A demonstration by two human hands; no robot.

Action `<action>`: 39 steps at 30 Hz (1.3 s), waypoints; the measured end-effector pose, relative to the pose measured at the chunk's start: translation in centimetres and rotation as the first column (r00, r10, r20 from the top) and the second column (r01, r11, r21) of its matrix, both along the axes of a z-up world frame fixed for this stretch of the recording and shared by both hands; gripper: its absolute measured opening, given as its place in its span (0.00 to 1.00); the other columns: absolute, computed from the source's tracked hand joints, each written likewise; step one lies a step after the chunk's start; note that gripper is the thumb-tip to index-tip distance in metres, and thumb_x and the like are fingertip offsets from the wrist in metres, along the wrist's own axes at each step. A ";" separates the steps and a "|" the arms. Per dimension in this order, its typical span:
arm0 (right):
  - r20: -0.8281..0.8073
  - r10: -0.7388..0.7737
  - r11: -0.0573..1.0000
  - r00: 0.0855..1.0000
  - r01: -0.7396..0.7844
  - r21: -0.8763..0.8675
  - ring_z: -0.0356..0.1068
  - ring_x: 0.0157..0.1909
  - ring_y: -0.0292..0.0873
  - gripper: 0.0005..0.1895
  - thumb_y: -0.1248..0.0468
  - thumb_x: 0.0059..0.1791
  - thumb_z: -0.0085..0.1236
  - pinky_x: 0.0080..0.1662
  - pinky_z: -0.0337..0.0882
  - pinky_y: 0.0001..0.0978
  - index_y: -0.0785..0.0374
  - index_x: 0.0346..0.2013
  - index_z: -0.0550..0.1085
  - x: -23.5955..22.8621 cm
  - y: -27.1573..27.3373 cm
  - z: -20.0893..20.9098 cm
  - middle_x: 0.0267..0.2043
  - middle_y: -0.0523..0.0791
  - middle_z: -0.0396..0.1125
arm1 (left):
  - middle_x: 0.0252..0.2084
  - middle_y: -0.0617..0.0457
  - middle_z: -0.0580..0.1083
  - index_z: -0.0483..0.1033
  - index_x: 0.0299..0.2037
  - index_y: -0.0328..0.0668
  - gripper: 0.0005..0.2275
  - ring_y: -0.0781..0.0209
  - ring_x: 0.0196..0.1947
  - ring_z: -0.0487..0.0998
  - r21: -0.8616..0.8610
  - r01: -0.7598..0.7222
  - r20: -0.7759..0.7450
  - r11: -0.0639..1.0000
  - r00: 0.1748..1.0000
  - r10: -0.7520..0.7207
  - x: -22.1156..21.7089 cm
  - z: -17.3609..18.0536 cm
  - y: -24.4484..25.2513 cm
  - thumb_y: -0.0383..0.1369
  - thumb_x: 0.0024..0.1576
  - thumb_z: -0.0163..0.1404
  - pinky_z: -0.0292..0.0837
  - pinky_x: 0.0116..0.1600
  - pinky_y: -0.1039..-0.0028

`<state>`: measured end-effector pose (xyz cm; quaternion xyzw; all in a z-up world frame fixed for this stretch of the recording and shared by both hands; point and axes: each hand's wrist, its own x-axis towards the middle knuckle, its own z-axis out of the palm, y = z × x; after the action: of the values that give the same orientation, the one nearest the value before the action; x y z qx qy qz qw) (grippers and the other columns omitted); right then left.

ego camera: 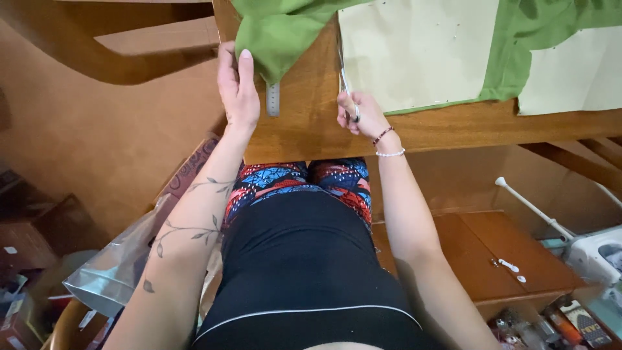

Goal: The person pins a paper pattern onto a green fabric and then uses scissors to cut the fabric along the pattern's edge. The person briefly touches their face during the task.

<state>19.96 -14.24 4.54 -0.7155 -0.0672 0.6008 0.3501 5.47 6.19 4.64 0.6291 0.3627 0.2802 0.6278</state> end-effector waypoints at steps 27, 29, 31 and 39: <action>0.212 -0.006 0.999 0.977 0.017 -0.048 0.58 0.13 0.33 0.34 0.32 0.47 0.49 0.19 0.55 0.21 0.56 0.14 0.62 0.7 1.5 -3.4 0.13 0.42 0.64 | 0.40 0.55 0.69 0.66 0.46 0.41 0.08 0.66 0.40 0.67 0.007 -0.063 0.005 0.998 0.998 0.063 0.2 -0.5 -0.3 0.35 0.67 0.38 0.65 0.46 0.76; 0.208 0.003 0.999 0.978 0.007 -0.049 0.58 0.12 0.34 0.35 0.31 0.46 0.49 0.20 0.56 0.21 0.56 0.11 0.63 0.7 1.7 -2.9 0.12 0.42 0.63 | 0.40 0.55 0.69 0.66 0.46 0.41 0.08 0.67 0.40 0.66 -0.005 -0.066 0.000 0.998 0.998 0.066 0.2 -0.4 -0.3 0.35 0.67 0.38 0.65 0.47 0.76; 0.204 0.013 0.999 0.979 -0.003 -0.050 0.57 0.12 0.34 0.37 0.31 0.46 0.49 0.20 0.56 0.21 0.57 0.09 0.63 0.6 1.7 -2.8 0.11 0.42 0.62 | 0.40 0.56 0.68 0.66 0.46 0.41 0.08 0.67 0.40 0.66 -0.017 -0.071 -0.005 0.997 0.997 0.071 0.2 -0.3 -0.2 0.35 0.67 0.38 0.65 0.47 0.76; 0.242 0.016 0.990 0.970 0.019 -0.138 0.60 0.13 0.34 0.32 0.35 0.49 0.53 0.22 0.59 0.24 0.55 0.13 0.62 0.3 1.7 -2.9 0.11 0.40 0.63 | 0.40 0.55 0.69 0.66 0.45 0.41 0.07 0.66 0.41 0.67 -0.013 -0.096 0.000 0.995 0.995 0.096 0.1 -0.6 -0.2 0.34 0.66 0.38 0.64 0.50 0.76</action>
<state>20.27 -12.55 1.68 -0.8064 -0.0669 0.5117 0.2889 5.58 5.99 3.99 0.6067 0.3942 0.3080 0.6178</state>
